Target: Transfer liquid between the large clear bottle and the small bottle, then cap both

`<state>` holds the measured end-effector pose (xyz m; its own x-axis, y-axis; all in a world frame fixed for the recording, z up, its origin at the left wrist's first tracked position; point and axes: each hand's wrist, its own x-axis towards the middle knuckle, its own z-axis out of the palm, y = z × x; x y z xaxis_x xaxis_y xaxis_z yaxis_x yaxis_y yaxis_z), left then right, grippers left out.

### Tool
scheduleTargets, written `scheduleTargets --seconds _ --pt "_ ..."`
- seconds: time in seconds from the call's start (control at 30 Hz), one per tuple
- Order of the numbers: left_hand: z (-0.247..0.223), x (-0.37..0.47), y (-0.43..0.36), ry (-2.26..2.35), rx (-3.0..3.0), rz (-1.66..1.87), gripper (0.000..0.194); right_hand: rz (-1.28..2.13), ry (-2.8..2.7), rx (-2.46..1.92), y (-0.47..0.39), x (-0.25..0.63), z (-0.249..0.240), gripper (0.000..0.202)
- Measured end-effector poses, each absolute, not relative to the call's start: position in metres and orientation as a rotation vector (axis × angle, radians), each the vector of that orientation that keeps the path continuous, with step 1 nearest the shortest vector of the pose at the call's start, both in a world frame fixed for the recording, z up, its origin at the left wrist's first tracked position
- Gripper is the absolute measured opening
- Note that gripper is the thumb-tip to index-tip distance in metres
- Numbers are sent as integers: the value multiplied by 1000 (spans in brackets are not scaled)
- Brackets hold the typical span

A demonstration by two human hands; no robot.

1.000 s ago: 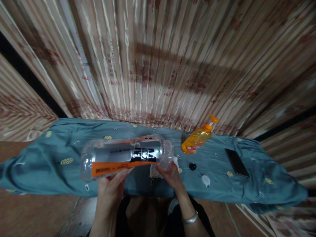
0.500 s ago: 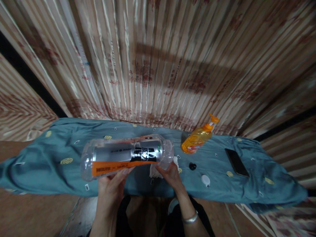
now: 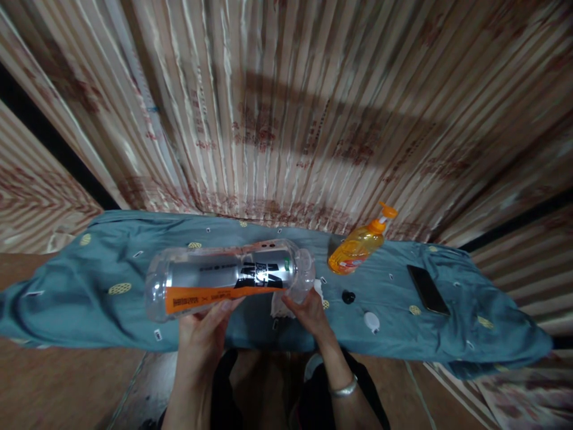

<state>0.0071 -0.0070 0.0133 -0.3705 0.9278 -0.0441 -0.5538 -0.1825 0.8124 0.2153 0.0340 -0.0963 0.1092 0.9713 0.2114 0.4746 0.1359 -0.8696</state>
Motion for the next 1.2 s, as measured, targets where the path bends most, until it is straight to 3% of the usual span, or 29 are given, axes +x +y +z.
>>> scheduleTargets --seconds 0.5,1.03,1.2 --pt "11 7 -5 967 525 1751 47 756 -1489 -1474 36 216 -97 40" --pt "11 14 -7 940 464 1801 34 788 -1485 -1454 34 216 -94 38" --pt "3 12 -5 890 508 1822 38 778 -1484 -1456 34 216 -97 41"
